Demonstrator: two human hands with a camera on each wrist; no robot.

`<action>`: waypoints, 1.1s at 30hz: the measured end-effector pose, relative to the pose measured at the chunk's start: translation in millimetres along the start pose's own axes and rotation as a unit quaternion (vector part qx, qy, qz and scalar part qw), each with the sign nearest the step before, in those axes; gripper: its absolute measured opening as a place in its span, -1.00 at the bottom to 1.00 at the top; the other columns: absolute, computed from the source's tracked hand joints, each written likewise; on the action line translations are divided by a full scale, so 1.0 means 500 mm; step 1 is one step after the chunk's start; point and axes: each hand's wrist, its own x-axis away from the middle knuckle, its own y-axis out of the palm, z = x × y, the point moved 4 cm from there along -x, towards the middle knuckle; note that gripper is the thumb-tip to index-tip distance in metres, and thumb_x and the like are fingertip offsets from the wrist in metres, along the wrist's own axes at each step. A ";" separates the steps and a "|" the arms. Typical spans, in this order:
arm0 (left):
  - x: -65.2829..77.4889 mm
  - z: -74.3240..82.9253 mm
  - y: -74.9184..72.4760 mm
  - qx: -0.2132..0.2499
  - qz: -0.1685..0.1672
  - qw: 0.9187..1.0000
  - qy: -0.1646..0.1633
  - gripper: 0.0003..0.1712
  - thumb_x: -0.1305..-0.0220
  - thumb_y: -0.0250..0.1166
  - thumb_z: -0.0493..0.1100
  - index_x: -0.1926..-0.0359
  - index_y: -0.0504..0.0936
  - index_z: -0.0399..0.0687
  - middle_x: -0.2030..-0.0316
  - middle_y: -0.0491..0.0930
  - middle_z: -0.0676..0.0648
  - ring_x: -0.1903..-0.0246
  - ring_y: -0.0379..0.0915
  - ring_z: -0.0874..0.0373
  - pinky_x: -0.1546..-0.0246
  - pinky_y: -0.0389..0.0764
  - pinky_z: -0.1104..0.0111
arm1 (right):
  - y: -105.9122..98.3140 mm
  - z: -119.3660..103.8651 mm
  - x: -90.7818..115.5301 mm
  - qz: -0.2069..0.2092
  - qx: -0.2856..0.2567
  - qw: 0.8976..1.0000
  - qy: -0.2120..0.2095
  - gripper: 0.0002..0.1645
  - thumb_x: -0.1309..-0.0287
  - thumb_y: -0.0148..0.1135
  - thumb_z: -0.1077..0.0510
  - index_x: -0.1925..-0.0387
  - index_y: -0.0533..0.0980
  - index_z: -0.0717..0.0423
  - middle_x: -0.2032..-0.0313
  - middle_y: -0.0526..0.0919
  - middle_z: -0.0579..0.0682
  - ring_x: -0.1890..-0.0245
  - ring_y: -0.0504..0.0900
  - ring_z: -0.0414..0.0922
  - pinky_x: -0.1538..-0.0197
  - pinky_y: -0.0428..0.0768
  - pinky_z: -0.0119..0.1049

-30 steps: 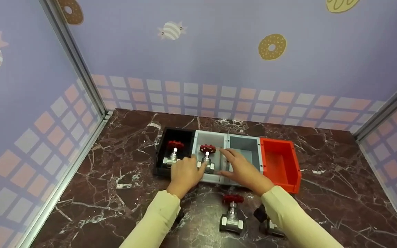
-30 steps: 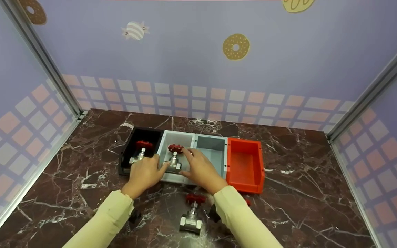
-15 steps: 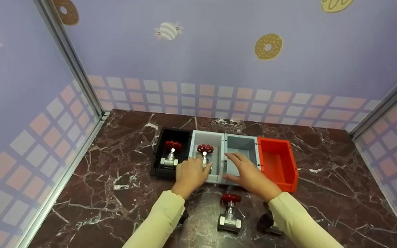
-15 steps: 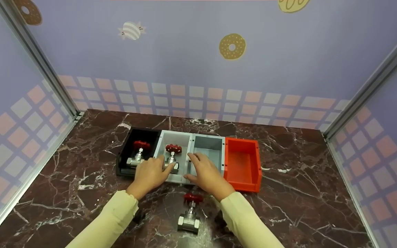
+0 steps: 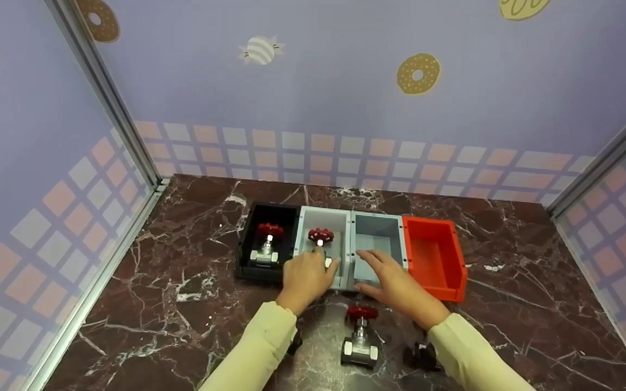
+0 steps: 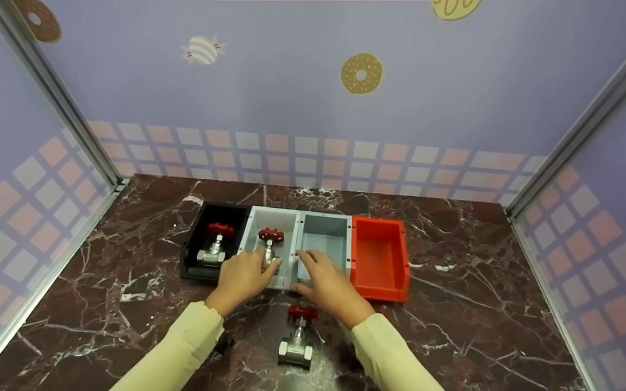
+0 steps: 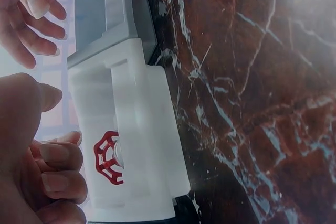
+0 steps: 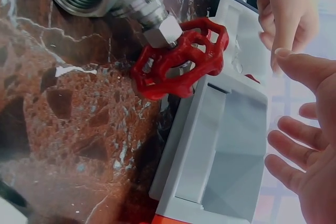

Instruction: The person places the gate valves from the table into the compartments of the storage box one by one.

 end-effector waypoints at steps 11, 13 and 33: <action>-0.001 0.017 0.004 0.001 0.004 1.000 0.016 -0.47 -0.27 0.15 0.30 0.39 0.63 -0.07 0.57 0.64 -0.11 0.62 0.57 -0.01 0.62 0.50 0.15 | 0.009 0.000 0.028 -0.034 -0.008 0.999 0.020 -0.15 -0.11 0.35 -0.12 -0.37 0.28 0.08 -0.24 0.43 0.11 -0.24 0.46 0.09 -0.21 0.46 0.04; -0.002 0.020 0.006 -0.004 -0.001 1.000 0.016 -0.45 -0.28 0.13 0.31 0.36 0.64 -0.08 0.55 0.65 -0.12 0.62 0.57 0.00 0.62 0.50 0.16 | 0.012 0.000 0.034 -0.043 -0.008 0.999 0.025 -0.15 -0.12 0.33 -0.13 -0.38 0.27 0.05 -0.24 0.42 0.10 -0.24 0.45 0.08 -0.21 0.46 0.04; -0.008 0.051 0.027 0.015 -0.028 0.999 0.014 -0.43 -0.28 0.10 0.31 0.25 0.64 -0.11 0.44 0.66 -0.15 0.47 0.61 -0.07 0.55 0.51 0.11 | 0.043 0.002 0.103 -0.065 -0.019 0.997 0.024 -0.17 -0.11 0.35 -0.13 -0.34 0.31 0.10 -0.24 0.42 0.08 -0.22 0.48 0.06 -0.18 0.49 0.02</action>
